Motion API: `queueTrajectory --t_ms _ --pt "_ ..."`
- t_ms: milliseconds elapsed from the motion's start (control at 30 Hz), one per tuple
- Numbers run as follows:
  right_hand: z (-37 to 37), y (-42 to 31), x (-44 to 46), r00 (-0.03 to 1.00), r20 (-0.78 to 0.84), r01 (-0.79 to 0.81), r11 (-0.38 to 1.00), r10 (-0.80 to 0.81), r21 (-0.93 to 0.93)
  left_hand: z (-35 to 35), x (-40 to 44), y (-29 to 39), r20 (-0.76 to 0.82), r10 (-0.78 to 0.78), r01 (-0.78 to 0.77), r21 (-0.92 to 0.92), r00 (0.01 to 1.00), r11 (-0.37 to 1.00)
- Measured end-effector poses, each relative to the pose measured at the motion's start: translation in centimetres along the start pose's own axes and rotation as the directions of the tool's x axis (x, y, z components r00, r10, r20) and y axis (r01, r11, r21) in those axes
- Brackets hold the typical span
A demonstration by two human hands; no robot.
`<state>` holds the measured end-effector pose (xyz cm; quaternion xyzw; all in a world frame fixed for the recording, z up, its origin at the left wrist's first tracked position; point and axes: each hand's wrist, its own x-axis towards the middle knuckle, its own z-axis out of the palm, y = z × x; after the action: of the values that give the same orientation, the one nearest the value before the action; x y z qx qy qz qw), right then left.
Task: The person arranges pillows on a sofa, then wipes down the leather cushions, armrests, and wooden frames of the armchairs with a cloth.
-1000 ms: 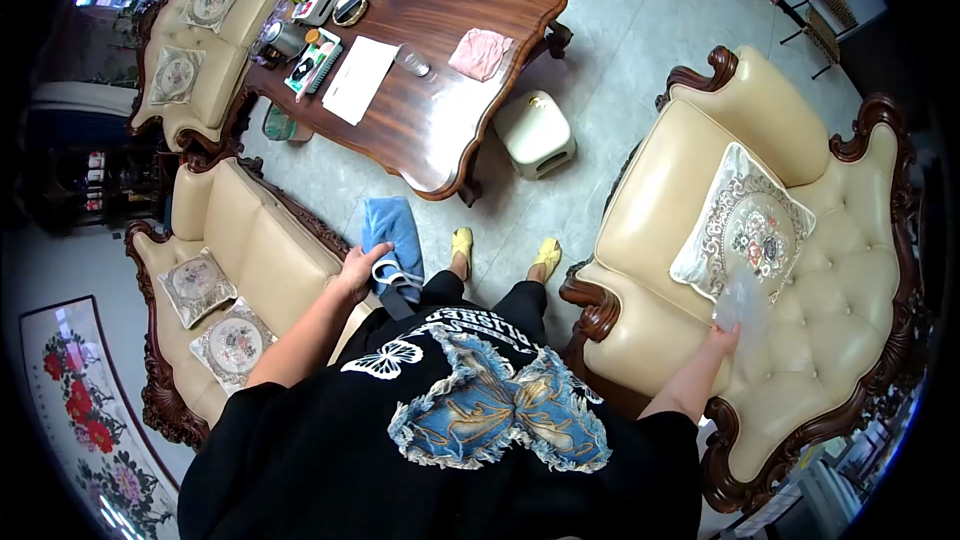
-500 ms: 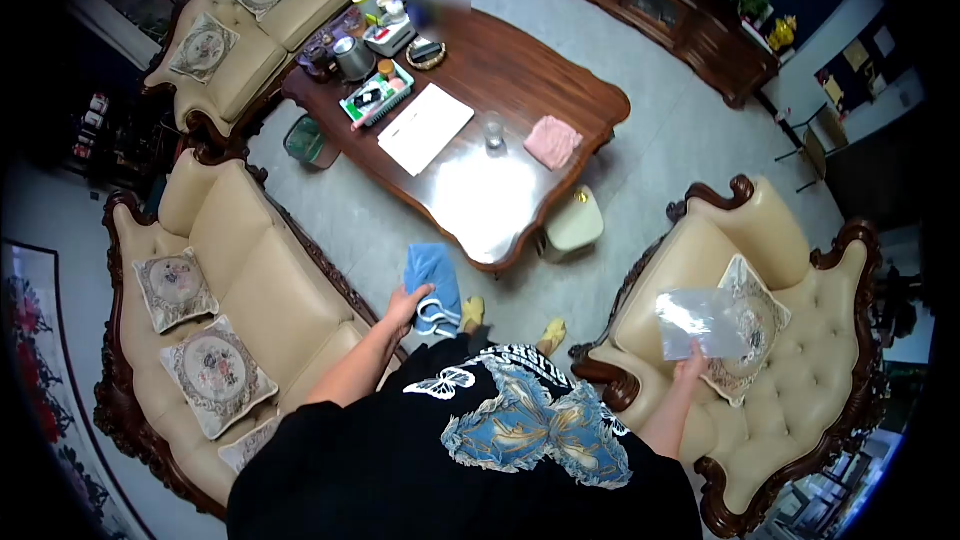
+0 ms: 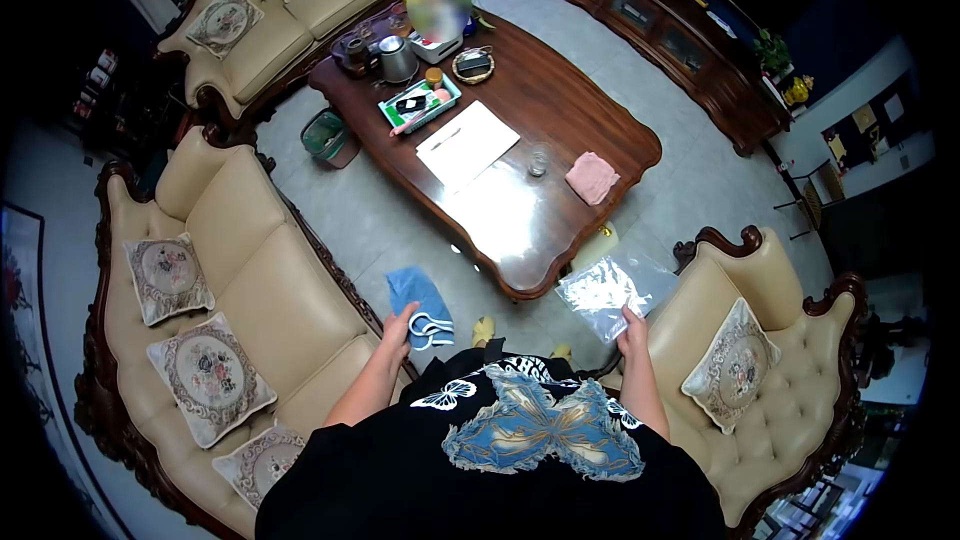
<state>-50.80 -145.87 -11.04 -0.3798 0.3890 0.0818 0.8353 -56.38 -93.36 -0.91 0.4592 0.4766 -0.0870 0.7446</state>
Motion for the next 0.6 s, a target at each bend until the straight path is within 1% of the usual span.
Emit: queueTrajectory --t_ms 33,67,167,200,267,300,367,500,567,600 --pt "0.9 0.3 0.2 0.998 0.057 -0.032 0.999 0.033 -0.025 -0.3 0.3 -0.2 0.017 0.001 0.0 -0.023 1.0 1.0" --pt "1.9 0.8 0.4 0.999 0.023 -0.045 0.996 0.047 -0.083 -0.5 0.5 -0.5 0.01 0.0 0.0 -0.029 1.0 1.0" --pt "5.8 1.2 1.0 0.987 0.077 -0.131 0.985 0.14 -0.108 -0.8 0.7 -0.8 -0.025 -0.01 0.008 -0.075 1.0 0.997" --pt "7.2 1.4 1.1 0.986 0.083 -0.136 0.984 0.146 -0.116 -0.9 0.5 -0.9 -0.04 -0.015 0.011 -0.092 0.999 0.996" --pt "9.1 2.1 1.7 0.965 0.181 -0.162 0.972 0.192 -0.171 -1.2 0.2 -1.2 -0.048 -0.013 0.007 -0.128 0.999 0.992" --pt "9.9 2.3 2.0 0.962 0.186 -0.166 0.97 0.199 -0.179 -1.3 0.1 -1.4 -0.055 -0.011 0.003 -0.136 0.998 0.991" --pt "11.8 3.1 2.5 0.95 0.221 -0.163 0.953 0.221 -0.256 -1.8 -0.9 -1.9 -0.067 0.022 -0.032 -0.151 0.998 0.988" --pt "14.6 4.2 4.6 0.917 0.274 -0.22 0.94 0.291 -0.261 -2.2 -3.7 -2.9 -0.146 0.046 -0.077 -0.209 0.988 0.975" --pt "15.0 5.5 6.5 0.907 0.285 -0.236 0.934 0.31 -0.267 -2.0 -5.8 -3.1 -0.249 0.027 -0.081 -0.21 0.968 0.974" --pt "15.5 6.1 7.1 0.917 0.293 -0.201 0.948 0.271 -0.246 -2.7 -6.4 -3.5 -0.206 0.033 -0.08 -0.225 0.978 0.971"
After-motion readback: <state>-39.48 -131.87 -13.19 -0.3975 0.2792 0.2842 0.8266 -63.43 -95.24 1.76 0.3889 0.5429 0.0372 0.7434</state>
